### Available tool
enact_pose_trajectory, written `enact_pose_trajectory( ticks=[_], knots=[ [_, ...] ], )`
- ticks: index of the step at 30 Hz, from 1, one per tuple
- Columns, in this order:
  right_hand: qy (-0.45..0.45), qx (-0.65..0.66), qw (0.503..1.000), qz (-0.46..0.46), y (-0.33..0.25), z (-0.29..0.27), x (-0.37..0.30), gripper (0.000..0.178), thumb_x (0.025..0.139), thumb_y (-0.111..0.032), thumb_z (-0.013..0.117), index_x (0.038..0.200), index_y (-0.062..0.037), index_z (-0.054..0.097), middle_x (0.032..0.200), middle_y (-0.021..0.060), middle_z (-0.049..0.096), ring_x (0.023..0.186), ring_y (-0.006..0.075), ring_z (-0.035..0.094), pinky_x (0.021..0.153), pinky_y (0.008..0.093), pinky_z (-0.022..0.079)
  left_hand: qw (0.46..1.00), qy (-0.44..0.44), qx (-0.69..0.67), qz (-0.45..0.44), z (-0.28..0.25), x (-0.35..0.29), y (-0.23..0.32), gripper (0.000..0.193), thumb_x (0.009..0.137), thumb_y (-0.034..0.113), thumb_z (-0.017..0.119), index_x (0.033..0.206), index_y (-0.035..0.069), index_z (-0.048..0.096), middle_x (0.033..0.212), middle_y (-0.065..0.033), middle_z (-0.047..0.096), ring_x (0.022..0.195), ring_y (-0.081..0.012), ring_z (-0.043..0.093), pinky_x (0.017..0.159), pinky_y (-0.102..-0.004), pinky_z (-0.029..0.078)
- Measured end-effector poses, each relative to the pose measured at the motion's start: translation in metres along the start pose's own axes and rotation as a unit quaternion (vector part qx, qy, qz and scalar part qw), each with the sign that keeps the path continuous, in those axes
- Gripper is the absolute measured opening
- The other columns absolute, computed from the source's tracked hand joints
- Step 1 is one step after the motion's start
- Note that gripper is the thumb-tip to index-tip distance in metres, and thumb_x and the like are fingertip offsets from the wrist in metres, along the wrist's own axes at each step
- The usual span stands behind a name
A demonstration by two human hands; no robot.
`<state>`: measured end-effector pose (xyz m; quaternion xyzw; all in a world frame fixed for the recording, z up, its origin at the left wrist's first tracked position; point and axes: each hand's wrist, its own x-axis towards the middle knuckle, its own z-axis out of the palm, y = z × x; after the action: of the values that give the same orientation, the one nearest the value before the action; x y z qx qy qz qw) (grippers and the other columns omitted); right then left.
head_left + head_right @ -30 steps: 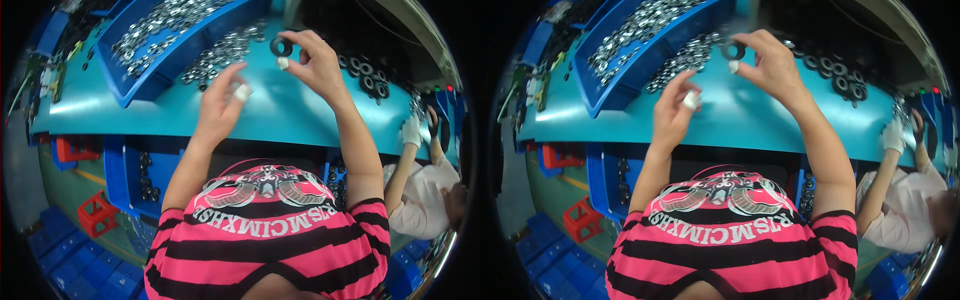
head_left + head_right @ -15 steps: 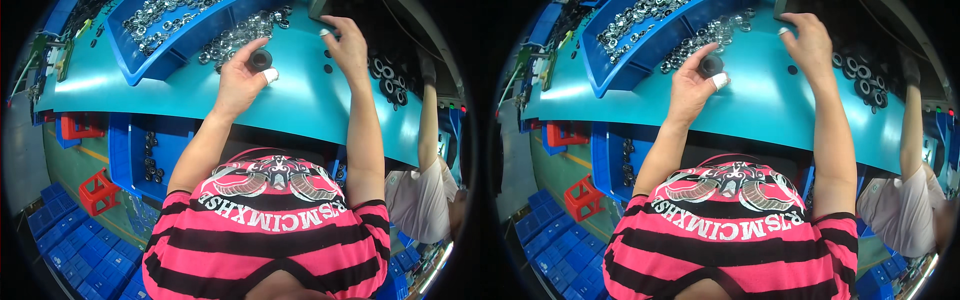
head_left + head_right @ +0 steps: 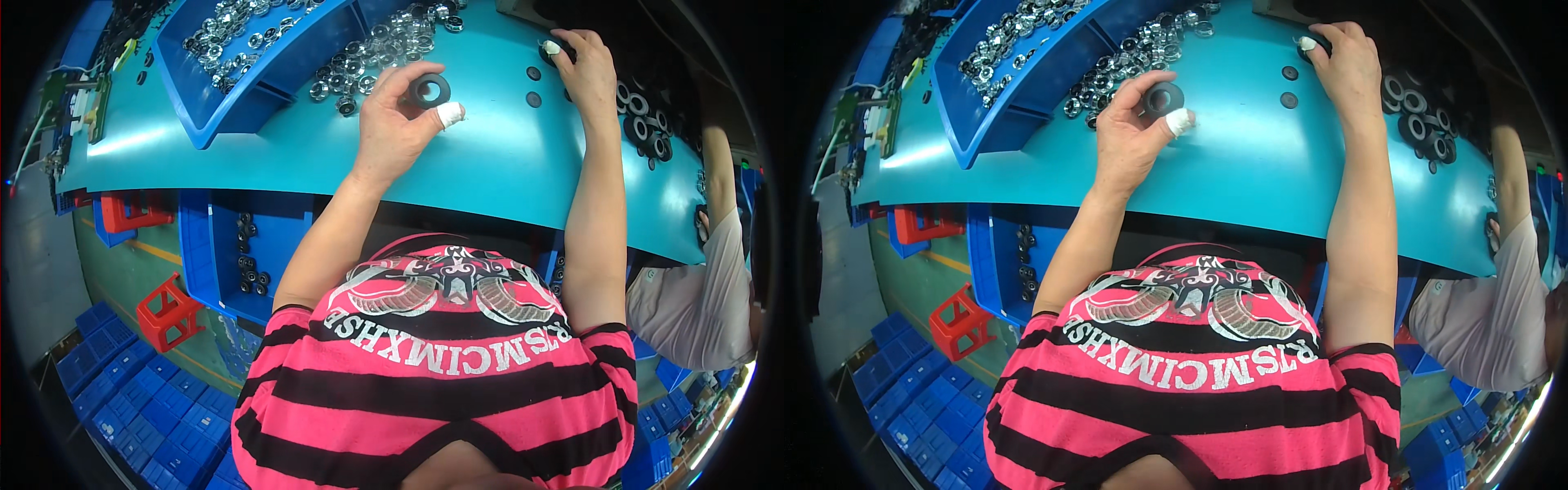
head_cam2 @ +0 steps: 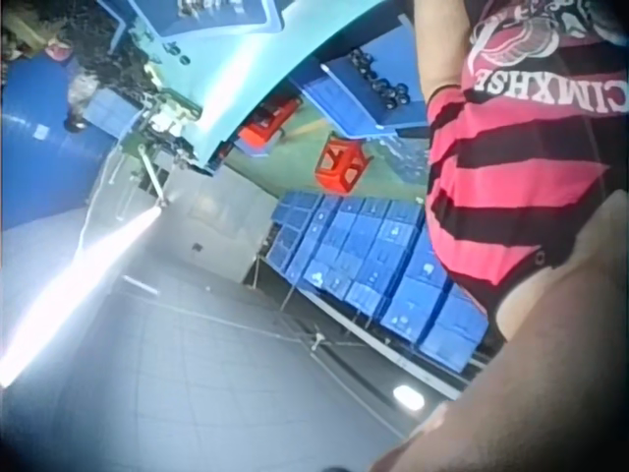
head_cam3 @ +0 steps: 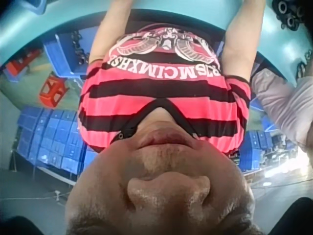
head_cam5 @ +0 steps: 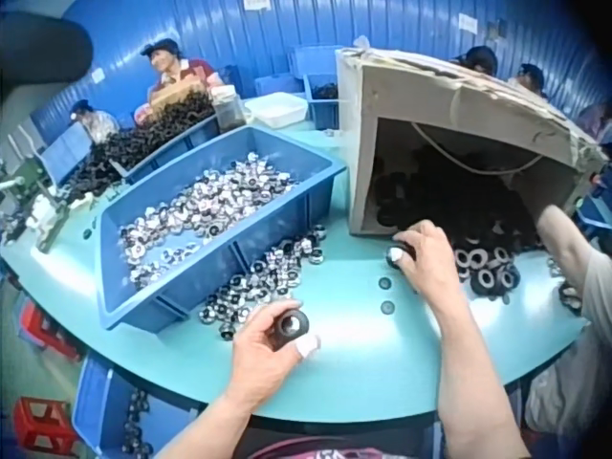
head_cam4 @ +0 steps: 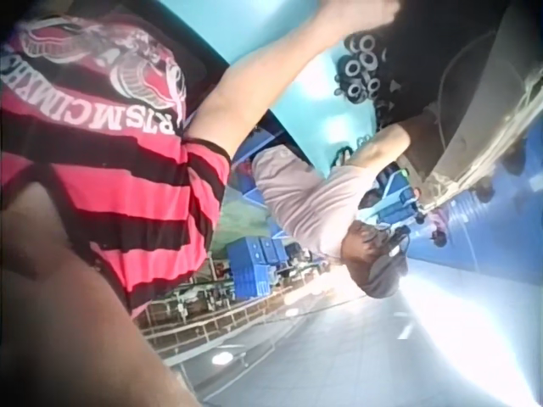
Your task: The worker is assembling small mechanical components consisting of metal rings and rubber gaskets at a factory workbench.
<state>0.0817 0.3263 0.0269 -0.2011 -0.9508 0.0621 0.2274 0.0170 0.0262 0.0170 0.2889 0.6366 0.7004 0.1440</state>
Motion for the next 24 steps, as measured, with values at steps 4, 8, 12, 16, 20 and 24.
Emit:
enact_pose_trajectory(
  ticks=[4, 8, 12, 16, 20, 24],
  knots=[
    [0.009, 0.008, 0.998, -0.059, 0.001, 0.001, -0.001, 0.029, 0.083, -0.013, 0.070, 0.112, -0.0128, 0.075, 0.113, 0.0091, 0.067, 0.104, 0.0322, 0.063, 0.091, 0.0421, 0.053, 0.980, -0.057, -0.151, -0.117, -0.013, 0.006, 0.000, 0.037, 0.097, 0.027, 0.065, 0.129, 0.007, 0.062, 0.112, -0.0052, 0.058, 0.089, -0.0126, 0.052, 0.074, -0.0285, 0.048],
    [0.028, 0.048, 0.997, -0.044, 0.000, 0.002, -0.001, 0.029, 0.083, -0.004, 0.063, 0.108, -0.0123, 0.075, 0.111, 0.0070, 0.068, 0.101, 0.0311, 0.063, 0.091, 0.0418, 0.053, 0.910, -0.083, -0.371, -0.167, -0.016, 0.006, -0.014, 0.055, 0.104, 0.042, 0.050, 0.133, -0.004, 0.054, 0.105, -0.0098, 0.058, 0.085, -0.0175, 0.051, 0.072, -0.0353, 0.046],
    [0.027, 0.019, 0.999, -0.036, 0.001, -0.010, -0.002, 0.038, 0.080, 0.003, 0.060, 0.111, -0.0143, 0.075, 0.114, 0.0027, 0.068, 0.099, 0.0288, 0.060, 0.092, 0.0393, 0.054, 0.859, -0.110, -0.452, -0.213, -0.017, 0.007, -0.017, 0.061, 0.106, 0.047, 0.043, 0.135, -0.006, 0.051, 0.100, -0.0100, 0.055, 0.085, -0.0189, 0.051, 0.073, -0.0357, 0.045],
    [0.067, -0.049, 0.993, -0.089, 0.007, -0.015, 0.001, 0.044, 0.078, 0.004, 0.061, 0.114, -0.0175, 0.075, 0.120, -0.0004, 0.066, 0.101, 0.0280, 0.058, 0.089, 0.0399, 0.055, 0.840, -0.125, -0.482, -0.218, -0.020, 0.008, -0.017, 0.064, 0.106, 0.049, 0.039, 0.137, -0.006, 0.049, 0.100, -0.0106, 0.054, 0.086, -0.0199, 0.050, 0.073, -0.0360, 0.045],
    [0.058, -0.074, 0.994, -0.059, 0.014, -0.015, 0.003, 0.041, 0.078, -0.002, 0.066, 0.113, -0.0232, 0.075, 0.120, -0.0007, 0.066, 0.102, 0.0289, 0.059, 0.089, 0.0401, 0.055, 0.814, -0.135, -0.524, -0.211, -0.026, 0.005, -0.018, 0.059, 0.107, 0.046, 0.041, 0.132, -0.006, 0.054, 0.100, -0.0106, 0.061, 0.084, -0.0200, 0.055, 0.074, -0.0390, 0.049],
    [0.063, -0.095, 0.991, -0.069, 0.017, -0.010, 0.002, 0.035, 0.081, -0.010, 0.071, 0.110, -0.0288, 0.075, 0.120, 0.0005, 0.066, 0.101, 0.0290, 0.060, 0.088, 0.0402, 0.055, 0.809, -0.151, -0.526, -0.213, -0.022, 0.008, -0.020, 0.061, 0.105, 0.048, 0.042, 0.132, -0.005, 0.053, 0.100, -0.0103, 0.061, 0.083, -0.0195, 0.056, 0.075, -0.0388, 0.049]
  ],
)
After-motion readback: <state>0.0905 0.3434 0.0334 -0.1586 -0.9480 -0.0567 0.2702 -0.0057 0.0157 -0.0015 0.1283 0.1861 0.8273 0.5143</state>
